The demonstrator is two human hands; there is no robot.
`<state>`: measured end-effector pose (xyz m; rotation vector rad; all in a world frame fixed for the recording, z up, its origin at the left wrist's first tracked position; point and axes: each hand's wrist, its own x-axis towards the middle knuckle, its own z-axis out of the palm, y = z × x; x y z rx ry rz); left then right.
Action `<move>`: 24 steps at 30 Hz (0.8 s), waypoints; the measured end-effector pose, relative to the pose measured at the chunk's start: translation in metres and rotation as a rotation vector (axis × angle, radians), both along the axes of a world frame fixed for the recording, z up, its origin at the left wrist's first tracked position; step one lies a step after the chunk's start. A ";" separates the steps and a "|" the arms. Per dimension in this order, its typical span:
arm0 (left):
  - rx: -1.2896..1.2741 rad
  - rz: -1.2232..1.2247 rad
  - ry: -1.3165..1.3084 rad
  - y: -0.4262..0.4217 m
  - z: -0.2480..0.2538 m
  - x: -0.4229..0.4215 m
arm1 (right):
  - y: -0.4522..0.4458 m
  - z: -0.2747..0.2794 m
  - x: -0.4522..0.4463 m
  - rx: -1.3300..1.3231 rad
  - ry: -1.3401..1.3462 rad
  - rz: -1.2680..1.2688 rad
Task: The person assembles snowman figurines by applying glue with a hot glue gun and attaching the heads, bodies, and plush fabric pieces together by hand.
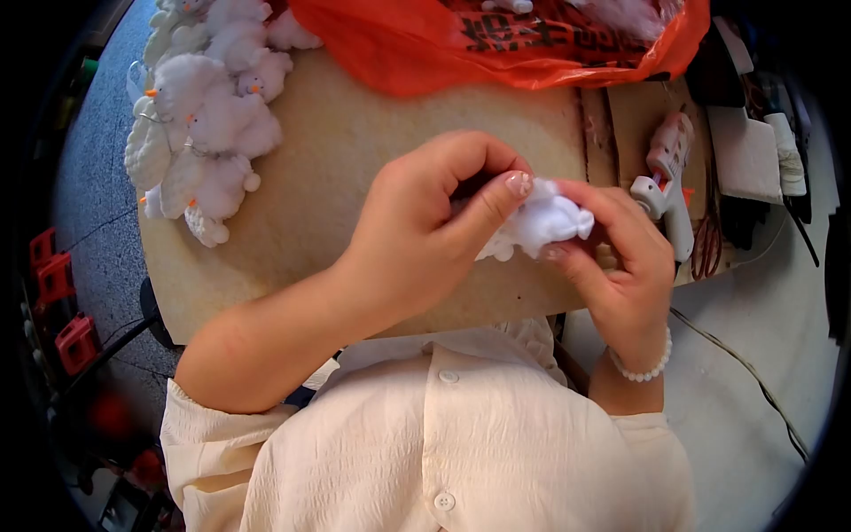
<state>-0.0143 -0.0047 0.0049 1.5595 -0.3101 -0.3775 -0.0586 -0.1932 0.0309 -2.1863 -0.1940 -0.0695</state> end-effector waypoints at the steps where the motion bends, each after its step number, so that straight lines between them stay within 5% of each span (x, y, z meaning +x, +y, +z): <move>1: 0.049 0.027 -0.082 0.000 0.000 0.000 | -0.002 0.003 -0.002 -0.060 -0.063 -0.039; 5: 0.136 0.097 -0.450 0.000 -0.006 0.003 | -0.040 0.016 0.000 -0.753 -0.318 -0.274; 11: 0.136 0.145 -0.536 -0.004 -0.010 0.004 | -0.081 -0.004 -0.005 -1.009 -0.159 -0.185; 15: 0.125 0.121 -0.504 -0.001 -0.010 0.005 | -0.080 0.011 -0.004 -0.922 -0.207 -0.266; 17: 0.115 0.108 -0.472 -0.002 -0.010 0.007 | -0.076 0.023 -0.012 -0.315 0.007 -0.429; 19: 0.114 0.094 -0.449 -0.003 -0.009 0.007 | -0.073 0.054 -0.023 -0.008 0.287 -0.265; 24: 0.104 0.086 -0.463 -0.002 -0.010 0.004 | -0.053 0.053 -0.009 -0.157 0.105 0.242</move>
